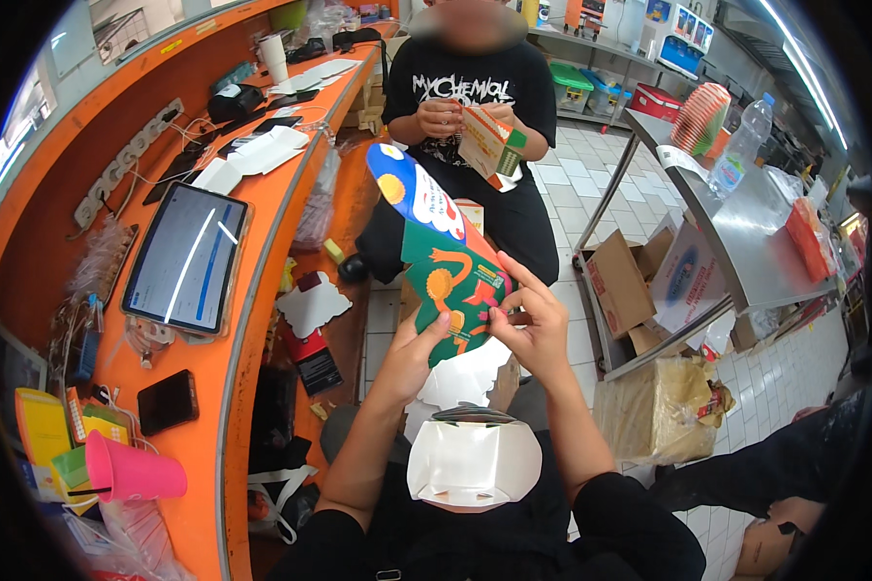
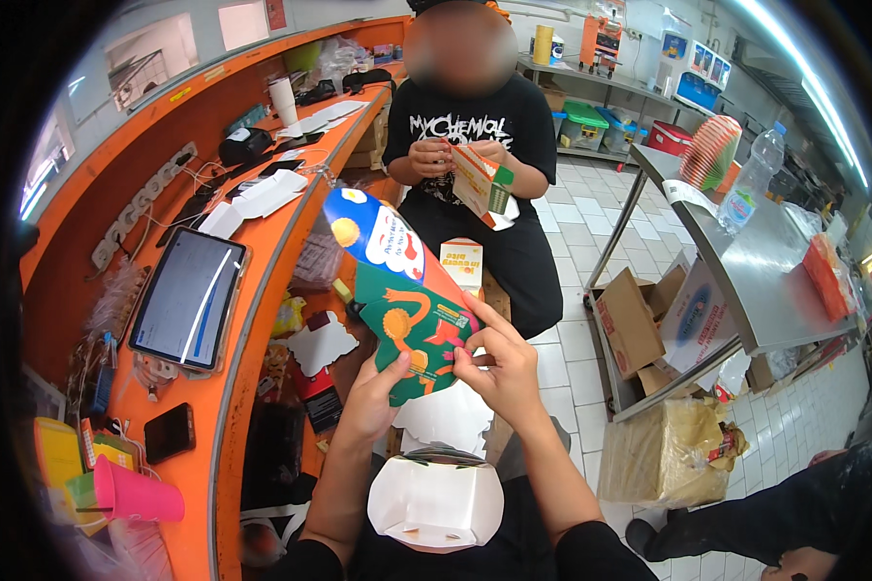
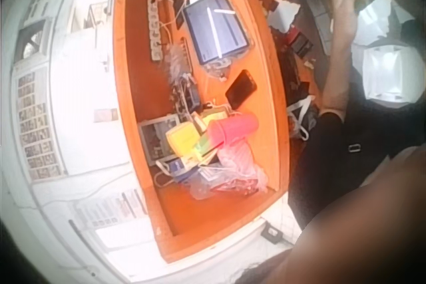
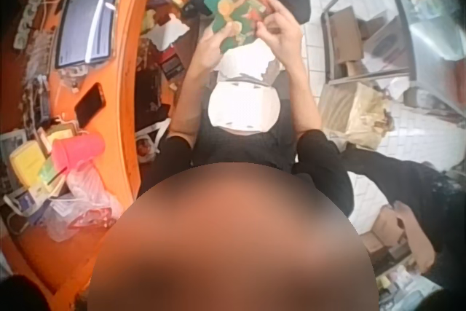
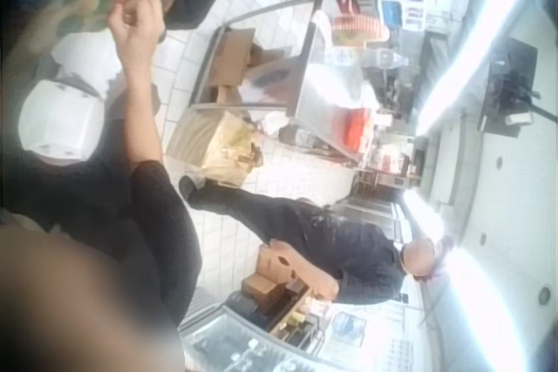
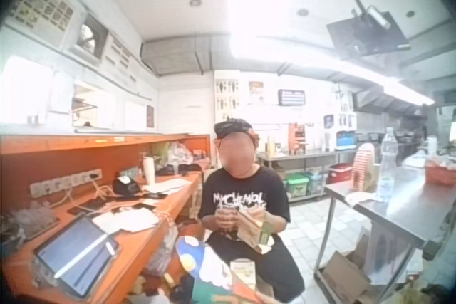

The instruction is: The person repeatedly folds flat cardboard food containers into their final shape by hand, then places them into a stack. The person also briefly handles a printed receipt and places it on a display case.

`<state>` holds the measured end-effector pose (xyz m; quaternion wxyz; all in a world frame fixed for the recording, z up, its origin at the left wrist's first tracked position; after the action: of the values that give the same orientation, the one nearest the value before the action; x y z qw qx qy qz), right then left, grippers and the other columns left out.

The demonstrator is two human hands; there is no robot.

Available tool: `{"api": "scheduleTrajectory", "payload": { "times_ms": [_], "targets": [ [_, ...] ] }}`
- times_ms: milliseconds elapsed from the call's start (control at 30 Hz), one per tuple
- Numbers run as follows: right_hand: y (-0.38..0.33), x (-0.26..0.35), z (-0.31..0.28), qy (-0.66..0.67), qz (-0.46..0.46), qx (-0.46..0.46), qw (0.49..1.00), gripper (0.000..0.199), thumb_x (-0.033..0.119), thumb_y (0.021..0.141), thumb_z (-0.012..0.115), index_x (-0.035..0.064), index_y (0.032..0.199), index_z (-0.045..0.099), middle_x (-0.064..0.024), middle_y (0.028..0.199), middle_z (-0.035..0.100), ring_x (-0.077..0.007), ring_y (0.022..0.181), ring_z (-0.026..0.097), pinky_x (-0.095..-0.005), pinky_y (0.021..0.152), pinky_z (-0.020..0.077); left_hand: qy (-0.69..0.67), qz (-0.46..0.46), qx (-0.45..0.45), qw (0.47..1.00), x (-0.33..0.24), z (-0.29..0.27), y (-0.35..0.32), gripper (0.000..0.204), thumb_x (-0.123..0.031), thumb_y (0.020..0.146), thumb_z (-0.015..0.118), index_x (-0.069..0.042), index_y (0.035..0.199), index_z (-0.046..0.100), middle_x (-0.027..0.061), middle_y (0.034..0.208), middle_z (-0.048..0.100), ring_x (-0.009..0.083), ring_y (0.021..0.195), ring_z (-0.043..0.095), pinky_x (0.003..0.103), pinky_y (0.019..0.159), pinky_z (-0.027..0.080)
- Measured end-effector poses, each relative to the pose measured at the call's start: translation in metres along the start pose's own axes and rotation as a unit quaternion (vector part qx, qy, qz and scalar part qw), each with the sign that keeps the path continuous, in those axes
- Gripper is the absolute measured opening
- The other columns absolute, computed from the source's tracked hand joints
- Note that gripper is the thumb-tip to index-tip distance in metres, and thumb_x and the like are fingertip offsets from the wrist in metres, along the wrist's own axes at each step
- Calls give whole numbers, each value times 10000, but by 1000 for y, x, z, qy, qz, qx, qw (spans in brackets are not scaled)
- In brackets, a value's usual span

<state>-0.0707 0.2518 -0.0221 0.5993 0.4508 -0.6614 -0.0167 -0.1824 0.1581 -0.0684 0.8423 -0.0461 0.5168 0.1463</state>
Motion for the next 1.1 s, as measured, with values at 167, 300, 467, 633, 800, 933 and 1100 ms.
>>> {"api": "scheduleTrajectory", "payload": {
  "times_ms": [167,300,467,633,800,933,1100],
  "targets": [
    [3,-5,3,184,-53,45,980,549,137,665,812,44,1142,558,-174,1418,426,-266,1262,478,-385,1015,428,-138,-18,90,986,5,7,-7,465,-179,986,473,7,1391,339,144,1326,496,227,1196,519,362,1018,414],
    [-1,-29,21,433,97,68,894,1154,221,549,865,101,1475,188,-142,1482,310,-244,1324,393,-376,1092,326,-184,-65,164,967,22,18,-7,493,-176,973,491,5,1401,322,150,1346,476,240,1218,504,373,1026,410],
    [-19,-28,30,373,123,123,911,1083,128,607,820,54,1494,203,-134,1442,372,-214,1315,391,-347,1099,294,-226,-4,211,951,8,19,-11,510,-229,958,516,5,1381,352,153,1371,472,265,1223,508,410,1018,421],
    [-28,-19,24,177,36,120,976,819,214,734,796,41,1421,386,-165,1446,387,-253,1318,406,-364,1081,323,78,109,42,990,-25,-4,-5,576,-58,916,551,-51,1383,214,125,1240,523,177,1135,540,306,931,472],
    [-15,-5,8,11,-55,62,996,479,155,753,763,103,1209,628,-139,1338,506,-292,1204,517,-391,976,433,157,71,10,985,-31,-8,2,497,-20,903,571,-34,1335,326,117,1199,564,147,1076,569,288,902,487],
    [-7,11,16,-12,-110,97,989,431,115,734,759,95,1153,660,-137,1295,541,-305,1172,537,-393,975,435,201,74,-26,976,-26,-15,3,375,-117,914,615,-13,1241,465,99,1143,613,122,1003,595,280,867,480],
    [3,28,22,-45,-170,100,979,455,97,723,748,73,1167,651,-139,1263,571,-309,1130,569,-409,940,465,205,127,12,970,-26,-6,3,328,-132,910,630,-6,1193,522,88,1101,634,119,957,609,279,854,491]
  ]
}}
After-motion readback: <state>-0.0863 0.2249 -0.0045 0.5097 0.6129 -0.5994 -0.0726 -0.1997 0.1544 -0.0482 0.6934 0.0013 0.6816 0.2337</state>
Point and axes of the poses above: each hand's wrist, its own y-axis towards the middle knuckle, its own z-axis out of the palm, x = y × z, the point moved 9 cm from there along y, towards the middle knuckle
